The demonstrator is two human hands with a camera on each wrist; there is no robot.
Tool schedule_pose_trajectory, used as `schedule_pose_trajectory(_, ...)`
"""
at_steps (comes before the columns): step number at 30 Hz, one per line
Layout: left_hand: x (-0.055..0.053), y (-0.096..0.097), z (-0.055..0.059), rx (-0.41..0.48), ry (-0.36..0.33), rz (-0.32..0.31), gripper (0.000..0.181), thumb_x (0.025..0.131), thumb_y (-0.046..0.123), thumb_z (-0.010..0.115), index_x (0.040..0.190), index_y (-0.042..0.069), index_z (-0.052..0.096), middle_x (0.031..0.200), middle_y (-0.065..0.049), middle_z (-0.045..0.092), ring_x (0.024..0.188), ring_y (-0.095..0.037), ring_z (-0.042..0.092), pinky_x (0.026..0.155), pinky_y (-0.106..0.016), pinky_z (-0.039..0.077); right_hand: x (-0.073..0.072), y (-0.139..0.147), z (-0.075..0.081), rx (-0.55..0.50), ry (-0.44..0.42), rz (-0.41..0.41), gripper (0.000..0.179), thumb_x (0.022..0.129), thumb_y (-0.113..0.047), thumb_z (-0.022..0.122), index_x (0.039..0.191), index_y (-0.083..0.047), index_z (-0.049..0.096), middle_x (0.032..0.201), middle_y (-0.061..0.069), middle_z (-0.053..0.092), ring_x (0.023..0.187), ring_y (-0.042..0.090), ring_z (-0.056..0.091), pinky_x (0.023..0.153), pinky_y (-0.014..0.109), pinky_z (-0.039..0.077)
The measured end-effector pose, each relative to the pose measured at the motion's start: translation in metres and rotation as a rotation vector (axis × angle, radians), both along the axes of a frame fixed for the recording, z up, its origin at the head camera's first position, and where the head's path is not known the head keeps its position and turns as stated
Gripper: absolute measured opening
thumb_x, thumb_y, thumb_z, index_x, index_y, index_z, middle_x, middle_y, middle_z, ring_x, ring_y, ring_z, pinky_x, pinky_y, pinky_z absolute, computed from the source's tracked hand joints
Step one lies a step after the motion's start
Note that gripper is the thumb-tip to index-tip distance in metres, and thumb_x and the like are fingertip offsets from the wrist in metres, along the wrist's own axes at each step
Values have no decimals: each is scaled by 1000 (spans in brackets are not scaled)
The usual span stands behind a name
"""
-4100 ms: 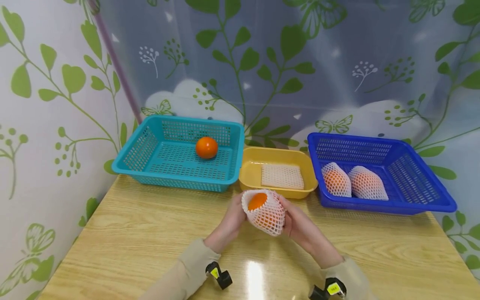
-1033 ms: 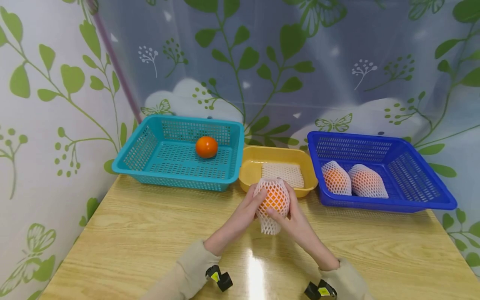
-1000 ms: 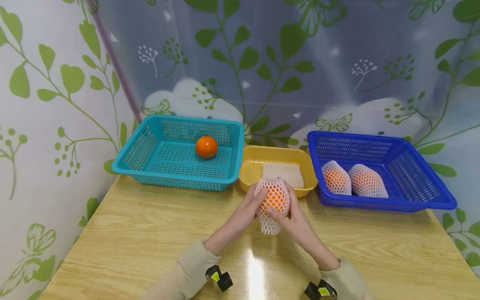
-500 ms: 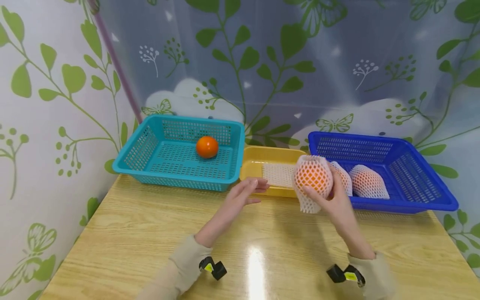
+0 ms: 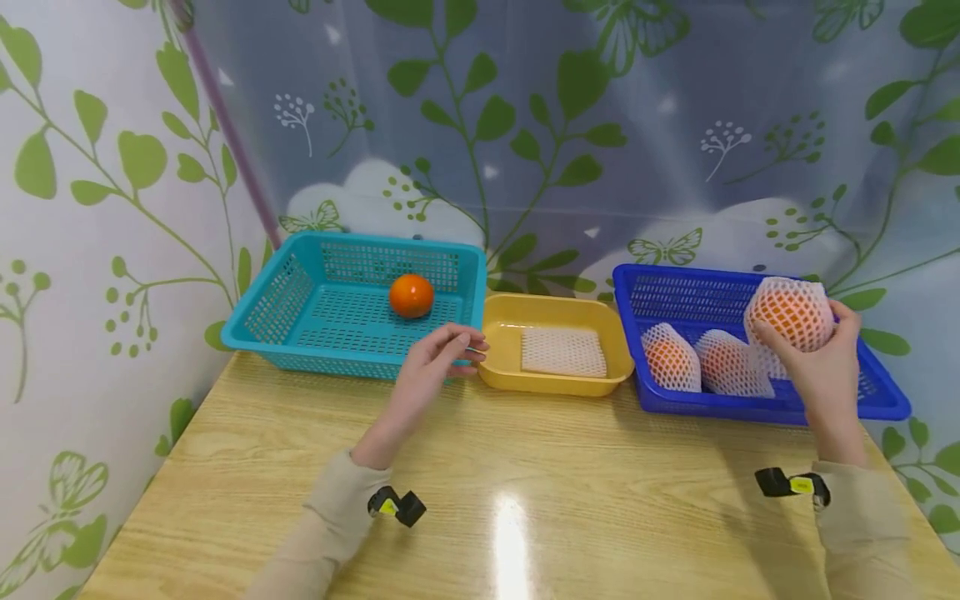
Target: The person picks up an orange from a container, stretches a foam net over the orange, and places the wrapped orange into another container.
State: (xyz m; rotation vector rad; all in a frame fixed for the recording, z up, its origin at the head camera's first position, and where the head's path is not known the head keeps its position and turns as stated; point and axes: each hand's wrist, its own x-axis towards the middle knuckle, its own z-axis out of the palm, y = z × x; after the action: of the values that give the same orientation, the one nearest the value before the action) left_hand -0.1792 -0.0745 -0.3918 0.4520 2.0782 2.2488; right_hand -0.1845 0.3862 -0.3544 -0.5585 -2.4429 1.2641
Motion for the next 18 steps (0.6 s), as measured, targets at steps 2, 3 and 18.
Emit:
schedule_pose_trajectory(2,-1,-4,-1,-15,14,21,29,108,17,49,121,-6,62,117,-21,67,109,-43,62,95,-55,53,-7,17,-3,62,-37,-46,95,90,-47,71,161,-20,14,159,20,22,141,36,30,114,56,34)
schedule_pose_trajectory(3,-1,-5,-1,-27,21,30,28,108,17,50,120,-4,63,116,-21,67,108,-44,62,93,-53,54,-9,25,-5,102,-58,-59,96,90,-49,70,161,-16,14,158,24,21,140,41,29,112,60,33)
schedule_pose_trajectory(18,-1,-6,-10,-292,168,73,19,105,15,56,109,3,70,102,-17,73,85,-33,70,71,-22,56,-19,75,-31,527,-578,102,118,88,-66,62,148,21,7,139,55,18,128,73,13,98,78,28)
